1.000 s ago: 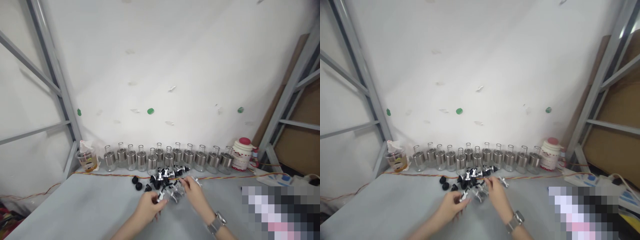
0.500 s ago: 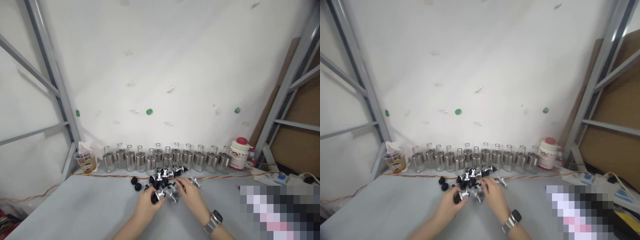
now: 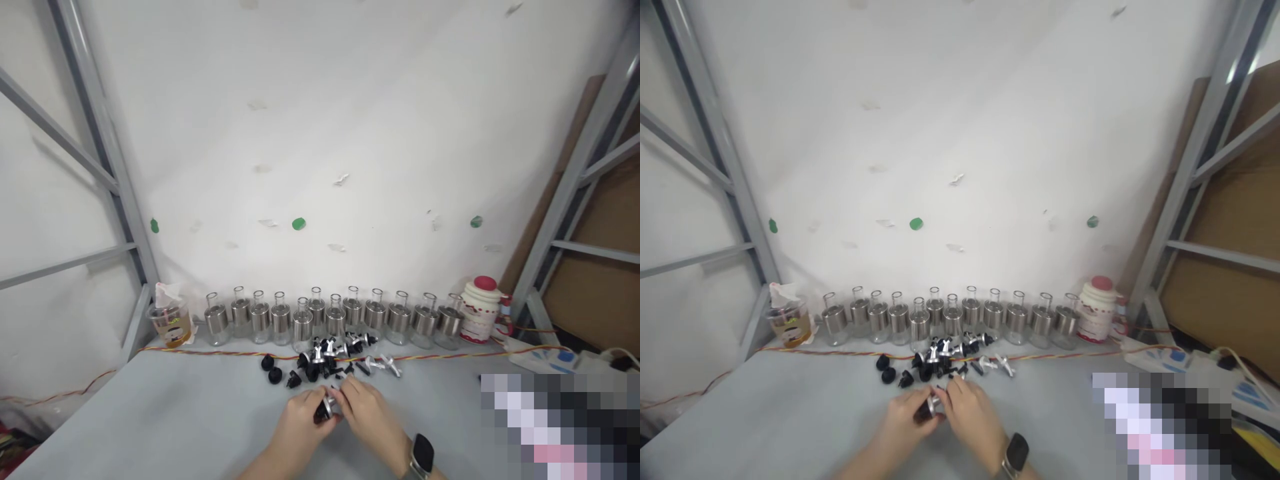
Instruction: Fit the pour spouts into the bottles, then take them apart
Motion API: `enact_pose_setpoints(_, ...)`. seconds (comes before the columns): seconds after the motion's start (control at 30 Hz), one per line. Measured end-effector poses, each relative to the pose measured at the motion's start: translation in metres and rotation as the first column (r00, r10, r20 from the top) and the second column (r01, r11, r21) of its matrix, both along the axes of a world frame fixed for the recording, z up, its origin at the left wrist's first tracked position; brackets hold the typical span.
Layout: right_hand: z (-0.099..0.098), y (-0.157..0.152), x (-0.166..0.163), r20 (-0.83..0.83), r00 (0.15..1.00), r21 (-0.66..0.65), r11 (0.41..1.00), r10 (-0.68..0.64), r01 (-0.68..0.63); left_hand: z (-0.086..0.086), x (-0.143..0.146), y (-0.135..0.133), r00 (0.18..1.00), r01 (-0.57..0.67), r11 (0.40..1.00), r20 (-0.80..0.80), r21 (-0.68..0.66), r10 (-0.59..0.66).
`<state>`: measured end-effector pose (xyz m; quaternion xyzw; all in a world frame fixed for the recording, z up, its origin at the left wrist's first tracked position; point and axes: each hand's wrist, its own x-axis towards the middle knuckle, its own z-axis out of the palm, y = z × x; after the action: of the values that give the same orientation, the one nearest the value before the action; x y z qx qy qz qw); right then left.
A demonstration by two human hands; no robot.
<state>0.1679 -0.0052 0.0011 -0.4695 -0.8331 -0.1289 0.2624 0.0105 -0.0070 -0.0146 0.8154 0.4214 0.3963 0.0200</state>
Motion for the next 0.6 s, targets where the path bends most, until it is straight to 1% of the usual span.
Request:
enact_pose_setpoints(0.1,-0.005,-0.001,-0.003,0.078,0.997,0.134,0.991,-0.030,0.019,-0.001,0.001,0.001,1.000,0.018,0.994,0.004,0.109,-0.018)
enact_pose_setpoints(0.17,-0.009,-0.002,-0.007,0.082,0.996,0.176,0.984,-0.040,0.025,0.000,0.002,0.001,1.000,0.024,0.987,-0.013,0.158,-0.022)
enact_pose_setpoints(0.23,-0.011,-0.003,-0.009,0.056,0.998,0.179,0.984,-0.036,0.026,-0.001,0.002,0.001,0.999,0.021,0.982,-0.033,0.188,-0.015)
enact_pose_setpoints(0.27,-0.012,-0.002,-0.009,0.025,0.999,0.155,0.987,-0.031,0.027,-0.002,0.002,0.001,0.999,0.019,0.980,-0.043,0.199,-0.011)
enact_pose_setpoints(0.33,-0.011,0.001,-0.005,-0.106,0.993,0.033,0.998,-0.053,0.057,-0.005,0.000,0.001,0.998,0.016,0.976,-0.060,0.216,-0.003)
enact_pose_setpoints(0.4,-0.006,0.008,0.006,-0.273,0.949,-0.137,0.983,-0.159,0.125,-0.007,-0.003,0.002,0.998,0.023,0.978,-0.057,0.209,-0.011)
enact_pose_setpoints(0.43,-0.004,0.013,0.013,-0.329,0.915,-0.215,0.962,-0.232,0.167,-0.006,-0.004,0.001,0.999,0.022,0.984,-0.038,0.175,-0.016)
enact_pose_setpoints(0.47,-0.001,0.017,0.020,-0.342,0.891,-0.259,0.942,-0.297,0.214,-0.005,-0.005,0.001,1.000,0.015,0.994,-0.008,0.110,-0.014)
enact_pose_setpoints(0.5,0.001,0.022,0.027,-0.316,0.885,-0.308,0.919,-0.343,0.247,-0.002,-0.005,0.000,1.000,0.003,1.000,0.031,0.017,-0.003)
enact_pose_setpoints(0.53,0.002,0.025,0.033,-0.274,0.888,-0.346,0.899,-0.370,0.268,0.001,-0.005,-0.001,0.997,-0.012,0.996,0.073,-0.088,0.018)
enact_pose_setpoints(0.6,0.003,0.030,0.041,-0.216,0.897,-0.388,0.877,-0.386,0.284,0.009,-0.004,-0.003,0.985,-0.046,0.964,0.148,-0.262,0.087)
